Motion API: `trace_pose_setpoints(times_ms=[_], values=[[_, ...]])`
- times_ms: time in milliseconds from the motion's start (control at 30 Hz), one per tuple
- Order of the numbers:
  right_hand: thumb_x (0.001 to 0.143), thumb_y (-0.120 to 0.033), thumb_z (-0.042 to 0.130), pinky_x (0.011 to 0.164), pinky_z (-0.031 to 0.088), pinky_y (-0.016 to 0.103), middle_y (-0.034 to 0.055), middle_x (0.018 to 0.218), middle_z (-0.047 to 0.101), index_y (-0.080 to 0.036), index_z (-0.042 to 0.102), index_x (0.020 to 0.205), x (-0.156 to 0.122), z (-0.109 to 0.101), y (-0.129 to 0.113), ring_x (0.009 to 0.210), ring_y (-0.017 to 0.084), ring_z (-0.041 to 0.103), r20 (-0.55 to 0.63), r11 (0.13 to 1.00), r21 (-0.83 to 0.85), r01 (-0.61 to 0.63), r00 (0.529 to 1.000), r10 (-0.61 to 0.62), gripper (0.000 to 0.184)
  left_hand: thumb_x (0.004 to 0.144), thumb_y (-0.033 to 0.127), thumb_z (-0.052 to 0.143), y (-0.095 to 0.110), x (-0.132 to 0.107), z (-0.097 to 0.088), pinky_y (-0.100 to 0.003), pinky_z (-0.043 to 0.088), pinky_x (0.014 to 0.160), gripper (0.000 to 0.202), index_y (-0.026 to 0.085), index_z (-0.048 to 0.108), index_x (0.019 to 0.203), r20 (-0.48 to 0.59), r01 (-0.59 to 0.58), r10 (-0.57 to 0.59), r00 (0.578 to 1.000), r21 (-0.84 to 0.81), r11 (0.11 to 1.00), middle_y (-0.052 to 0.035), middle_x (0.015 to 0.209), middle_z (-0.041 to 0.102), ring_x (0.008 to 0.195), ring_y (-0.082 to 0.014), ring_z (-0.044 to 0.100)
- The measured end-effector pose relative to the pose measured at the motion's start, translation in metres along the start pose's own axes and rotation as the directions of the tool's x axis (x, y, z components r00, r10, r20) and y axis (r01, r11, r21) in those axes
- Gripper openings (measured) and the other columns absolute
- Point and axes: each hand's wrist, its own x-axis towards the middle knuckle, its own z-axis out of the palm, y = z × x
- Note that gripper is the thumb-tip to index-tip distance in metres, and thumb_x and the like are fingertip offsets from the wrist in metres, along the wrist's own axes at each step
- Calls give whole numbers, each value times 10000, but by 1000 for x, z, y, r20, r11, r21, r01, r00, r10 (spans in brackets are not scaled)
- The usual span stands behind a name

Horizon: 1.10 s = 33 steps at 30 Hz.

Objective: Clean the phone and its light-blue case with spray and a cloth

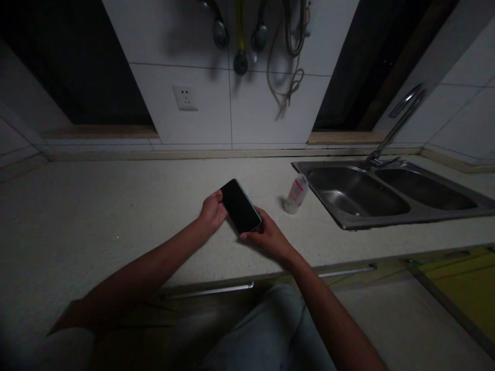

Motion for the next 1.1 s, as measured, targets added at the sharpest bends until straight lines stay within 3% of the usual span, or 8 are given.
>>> trace_pose_setpoints(times_ms=[133, 233, 333, 500, 633, 767, 933, 1100], values=[[575, -257, 884, 1017, 480, 453, 89, 1277, 621, -233, 468, 1362, 2, 1, 2, 1135, 253, 600, -82, 1000, 0, 12, 997, -11, 891, 848, -12, 457, 0, -5, 5, -225, 495, 792, 232, 163, 507, 704, -55, -9, 2, 999, -125, 992, 0, 683, 583, 655, -102, 580], [577, -260, 880, 968, 501, 449, 87, 1250, 630, -246, 436, 1391, 2, 0, 3, 1083, 250, 617, -147, 1000, -7, -26, 989, 25, 927, 932, 131, 490, 3, -11, 10, -283, 519, 863, 157, 151, 588, 810, -48, 76, -86, 995, -186, 980, -51, 792, 655, 766, -145, 640], [576, -254, 872, 910, 519, 409, 71, 1192, 652, -247, 469, 1352, 2, -1, 1, 1029, 236, 626, -168, 1000, -13, -19, 986, 16, 875, 957, 249, 494, 6, -16, 13, -339, 528, 912, 213, 122, 654, 899, 18, 153, -152, 988, -163, 975, -99, 868, 695, 858, -192, 665], [605, -277, 865, 824, 532, 359, 54, 1078, 677, -228, 515, 1282, 0, 1, -4, 928, 205, 636, -151, 1000, -26, -3, 989, -1, 763, 931, 202, 512, 5, -11, 11, -315, 524, 911, 174, 115, 657, 890, 70, 141, -135, 988, -95, 985, -93, 878, 699, 824, -172, 661], [638, -318, 861, 757, 554, 353, 32, 998, 680, -244, 499, 1292, 1, 0, 0, 844, 187, 656, -100, 1000, -6, 0, 995, 0, 751, 848, 144, 564, 9, 5, 2, -313, 513, 872, 48, 136, 599, 816, 49, 31, -35, 998, 82, 996, -66, 828, 655, 769, -152, 626], [734, -371, 804, 912, 552, 443, 57, 1103, 673, -283, 478, 1314, 2, -4, 10, 965, 207, 675, -145, 981, -103, 162, 974, -176, 671, 767, 154, 579, 20, 18, -8, -311, 499, 809, 48, 140, 613, 798, 53, -85, 69, 996, 394, 915, -34, 770, 622, 737, -154, 599], [859, -372, 700, 1004, 503, 499, 103, 1182, 673, -260, 519, 1311, 1, -10, 11, 1072, 241, 654, -154, 825, -503, 256, 914, -377, 500, 713, 185, 577, 20, 27, -20, -292, 479, 751, 141, 138, 658, 819, 58, -122, 109, 992, 579, 806, -33, 770, 649, 761, -172, 611], [855, -369, 697, 1008, 486, 504, 134, 1259, 628, -218, 560, 1299, -4, -12, 8, 1155, 287, 594, 37, 592, -737, 325, 895, -445, 488, 755, 179, 528, 19, 35, -27, -309, 482, 728, 154, 141, 666, 810, 68, -139, 141, 988, 796, 589, -63, 783, 681, 756, -195, 635]])
